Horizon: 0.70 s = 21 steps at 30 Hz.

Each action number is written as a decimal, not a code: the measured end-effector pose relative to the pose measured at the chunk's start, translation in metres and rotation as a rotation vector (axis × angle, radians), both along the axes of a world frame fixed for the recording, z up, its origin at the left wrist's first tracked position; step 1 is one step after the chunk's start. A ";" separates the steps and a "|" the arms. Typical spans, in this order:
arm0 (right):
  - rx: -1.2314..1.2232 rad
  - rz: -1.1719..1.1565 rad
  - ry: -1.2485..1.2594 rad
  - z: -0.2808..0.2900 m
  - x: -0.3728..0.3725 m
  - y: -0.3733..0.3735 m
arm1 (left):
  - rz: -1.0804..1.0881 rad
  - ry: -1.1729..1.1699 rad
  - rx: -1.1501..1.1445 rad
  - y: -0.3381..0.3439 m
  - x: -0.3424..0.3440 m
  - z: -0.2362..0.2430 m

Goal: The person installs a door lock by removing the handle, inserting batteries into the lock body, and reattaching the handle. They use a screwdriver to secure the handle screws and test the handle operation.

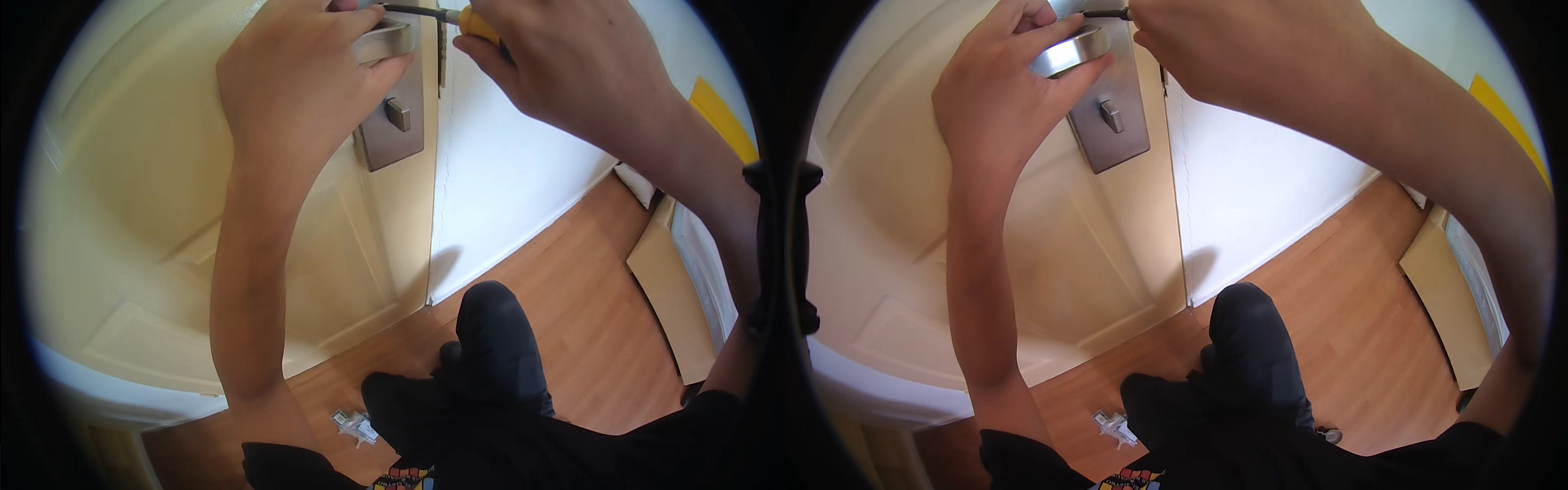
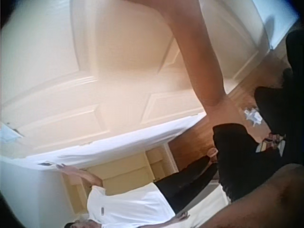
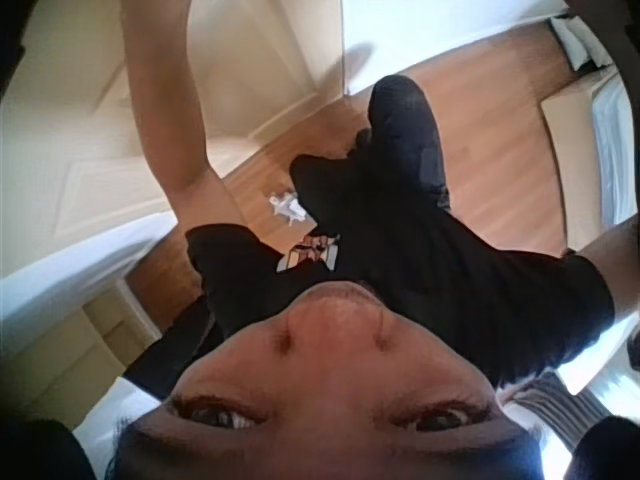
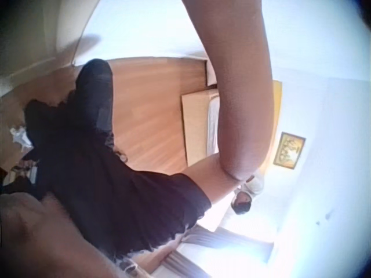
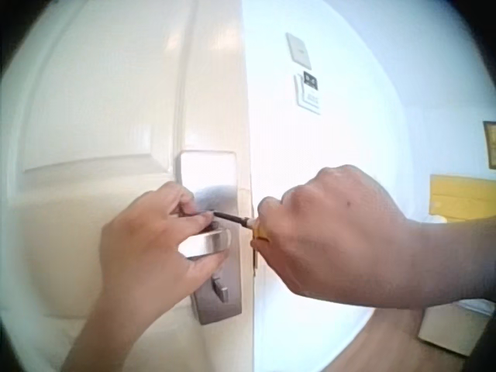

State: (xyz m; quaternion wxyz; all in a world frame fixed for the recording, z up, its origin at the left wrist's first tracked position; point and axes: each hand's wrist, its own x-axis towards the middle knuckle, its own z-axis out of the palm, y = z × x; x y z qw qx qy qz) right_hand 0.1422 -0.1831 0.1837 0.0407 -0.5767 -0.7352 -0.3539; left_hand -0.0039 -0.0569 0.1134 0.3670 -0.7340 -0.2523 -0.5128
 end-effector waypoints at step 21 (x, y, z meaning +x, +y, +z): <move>-0.302 -0.105 0.835 0.010 0.001 0.010 | 0.043 -0.078 -0.001 0.016 -0.003 -0.016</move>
